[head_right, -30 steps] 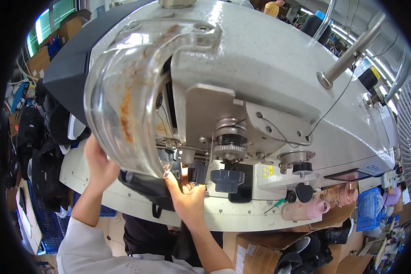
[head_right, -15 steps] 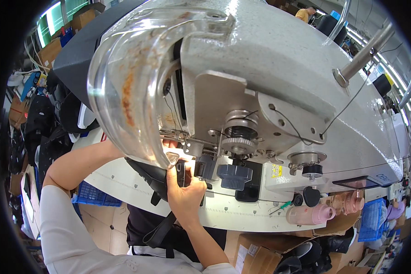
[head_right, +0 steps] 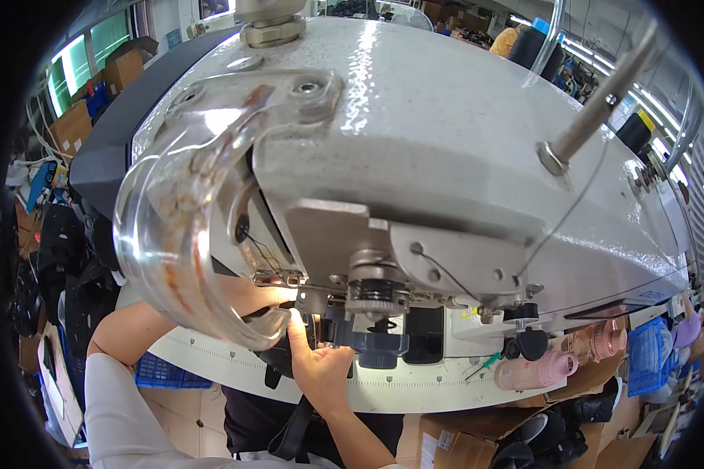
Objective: The person stitches shoe parts using a sewing machine, trims threads with snips, and takes additional pieces from a pile to align and sew them together.
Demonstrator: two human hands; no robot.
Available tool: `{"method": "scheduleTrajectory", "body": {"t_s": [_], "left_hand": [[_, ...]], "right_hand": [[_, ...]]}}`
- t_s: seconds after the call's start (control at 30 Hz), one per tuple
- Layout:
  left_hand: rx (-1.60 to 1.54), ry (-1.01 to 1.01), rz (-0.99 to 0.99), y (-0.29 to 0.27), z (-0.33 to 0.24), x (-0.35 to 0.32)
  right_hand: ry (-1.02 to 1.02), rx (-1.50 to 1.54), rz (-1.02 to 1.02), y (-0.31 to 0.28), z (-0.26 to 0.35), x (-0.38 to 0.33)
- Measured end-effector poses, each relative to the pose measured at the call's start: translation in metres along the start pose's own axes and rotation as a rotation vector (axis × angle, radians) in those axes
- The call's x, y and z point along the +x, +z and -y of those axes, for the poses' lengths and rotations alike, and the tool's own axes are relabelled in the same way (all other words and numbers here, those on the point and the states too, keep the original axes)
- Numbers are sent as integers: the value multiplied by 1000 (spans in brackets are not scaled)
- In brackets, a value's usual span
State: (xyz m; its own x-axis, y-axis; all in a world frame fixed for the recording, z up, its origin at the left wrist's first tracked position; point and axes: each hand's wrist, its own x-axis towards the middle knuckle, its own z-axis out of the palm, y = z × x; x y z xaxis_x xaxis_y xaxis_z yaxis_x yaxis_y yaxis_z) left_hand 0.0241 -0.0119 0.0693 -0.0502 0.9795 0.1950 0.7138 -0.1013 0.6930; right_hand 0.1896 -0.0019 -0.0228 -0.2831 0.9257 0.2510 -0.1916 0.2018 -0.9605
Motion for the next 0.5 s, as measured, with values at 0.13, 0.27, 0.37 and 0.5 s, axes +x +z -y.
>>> {"method": "scheduleTrajectory", "body": {"t_s": [0.13,0.27,0.37,0.5], "left_hand": [[-122,3,75,-1,8,3],[0,28,27,-2,0,-1],[200,170,-9,1,7,0],[288,284,17,1,10,1]], "right_hand": [[120,90,41,-1,3,4],[169,104,48,1,8,4],[92,174,15,3,5,6],[99,181,2,1,-2,5]]}}
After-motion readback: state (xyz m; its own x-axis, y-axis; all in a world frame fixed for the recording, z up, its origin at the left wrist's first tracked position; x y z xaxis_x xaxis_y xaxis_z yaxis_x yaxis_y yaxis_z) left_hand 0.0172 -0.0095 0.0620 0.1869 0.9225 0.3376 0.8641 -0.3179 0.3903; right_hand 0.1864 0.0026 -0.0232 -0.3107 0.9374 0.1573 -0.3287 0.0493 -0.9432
